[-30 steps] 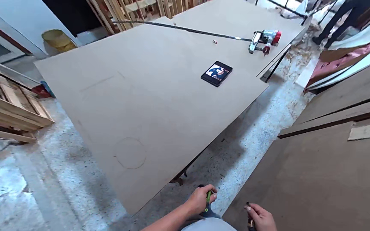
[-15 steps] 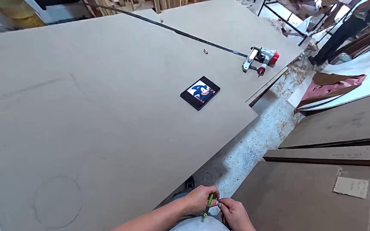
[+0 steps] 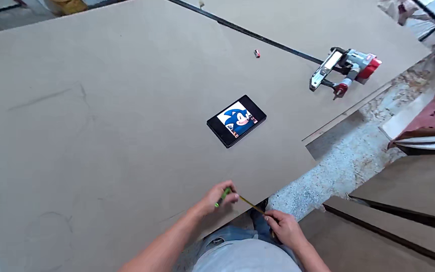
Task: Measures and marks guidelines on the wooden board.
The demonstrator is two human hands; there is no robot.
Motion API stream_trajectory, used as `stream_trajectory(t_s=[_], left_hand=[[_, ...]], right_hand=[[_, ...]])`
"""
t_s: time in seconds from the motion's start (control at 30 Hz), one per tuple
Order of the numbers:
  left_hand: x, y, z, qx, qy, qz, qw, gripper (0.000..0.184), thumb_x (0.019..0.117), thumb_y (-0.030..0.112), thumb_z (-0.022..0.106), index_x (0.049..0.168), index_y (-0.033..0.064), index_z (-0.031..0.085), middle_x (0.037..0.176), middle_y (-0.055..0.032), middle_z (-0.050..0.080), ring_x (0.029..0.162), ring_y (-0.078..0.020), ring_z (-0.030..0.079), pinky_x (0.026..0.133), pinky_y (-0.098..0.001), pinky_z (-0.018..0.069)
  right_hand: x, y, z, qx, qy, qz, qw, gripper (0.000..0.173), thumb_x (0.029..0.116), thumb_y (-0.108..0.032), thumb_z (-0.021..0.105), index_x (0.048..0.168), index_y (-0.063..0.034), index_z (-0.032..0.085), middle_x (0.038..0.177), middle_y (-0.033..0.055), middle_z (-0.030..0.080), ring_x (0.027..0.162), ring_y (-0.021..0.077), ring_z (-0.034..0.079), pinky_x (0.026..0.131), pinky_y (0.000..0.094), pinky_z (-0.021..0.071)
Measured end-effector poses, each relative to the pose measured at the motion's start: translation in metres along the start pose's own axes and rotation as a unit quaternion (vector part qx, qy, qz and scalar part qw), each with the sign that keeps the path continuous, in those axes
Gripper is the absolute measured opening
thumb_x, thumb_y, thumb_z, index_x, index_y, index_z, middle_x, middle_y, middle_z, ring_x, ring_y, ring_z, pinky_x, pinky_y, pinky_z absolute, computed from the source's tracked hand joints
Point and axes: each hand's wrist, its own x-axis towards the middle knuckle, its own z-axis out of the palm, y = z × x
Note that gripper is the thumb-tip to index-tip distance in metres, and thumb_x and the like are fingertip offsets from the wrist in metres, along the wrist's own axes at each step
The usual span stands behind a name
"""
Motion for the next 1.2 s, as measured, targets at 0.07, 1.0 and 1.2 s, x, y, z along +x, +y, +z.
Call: stream_trajectory(t_s=[0.07, 1.0, 1.2], left_hand=[[0.018, 0.007, -0.016, -0.054, 0.131, 0.012, 0.99, 0.013, 0.0994, 0.012, 0.065, 0.11, 0.0041, 0.066, 0.092, -0.0082, 0.075, 0.086, -0.0207, 0.074, 0.084, -0.041, 0.0632], [0.115, -0.109, -0.134, 0.333, 0.509, -0.168, 0.776, 0.058, 0.1073, 0.042, 0.033, 0.15, 0.005, 0.044, 0.168, -0.0131, 0.029, 0.157, -0.0279, 0.023, 0.128, -0.0478, 0.0164], [0.116, -0.109, -0.133, 0.341, 0.513, -0.158, 0.772, 0.055, 0.1074, 0.04, 0.035, 0.149, 0.0053, 0.045, 0.168, -0.0138, 0.03, 0.156, -0.0279, 0.026, 0.127, -0.0461, 0.0193]], right_hand=[[0.036, 0.01, -0.038, -0.024, -0.002, -0.02, 1.0, 0.032, 0.1054, -0.039, 0.052, 0.115, -0.021, 0.077, 0.104, -0.0049, 0.076, 0.09, 0.005, 0.071, 0.085, 0.0309, 0.0597], [0.33, -0.019, -0.076, -0.106, 0.185, -0.035, 0.976, 0.029, 0.1067, -0.031, 0.054, 0.123, -0.0201, 0.076, 0.095, -0.0005, 0.078, 0.076, 0.0112, 0.073, 0.066, 0.0362, 0.0603], [0.33, -0.016, -0.08, -0.1, 0.156, -0.03, 0.982, 0.037, 0.1059, -0.024, 0.05, 0.138, -0.0225, 0.068, 0.095, 0.001, 0.078, 0.074, 0.0146, 0.072, 0.064, 0.0408, 0.0589]])
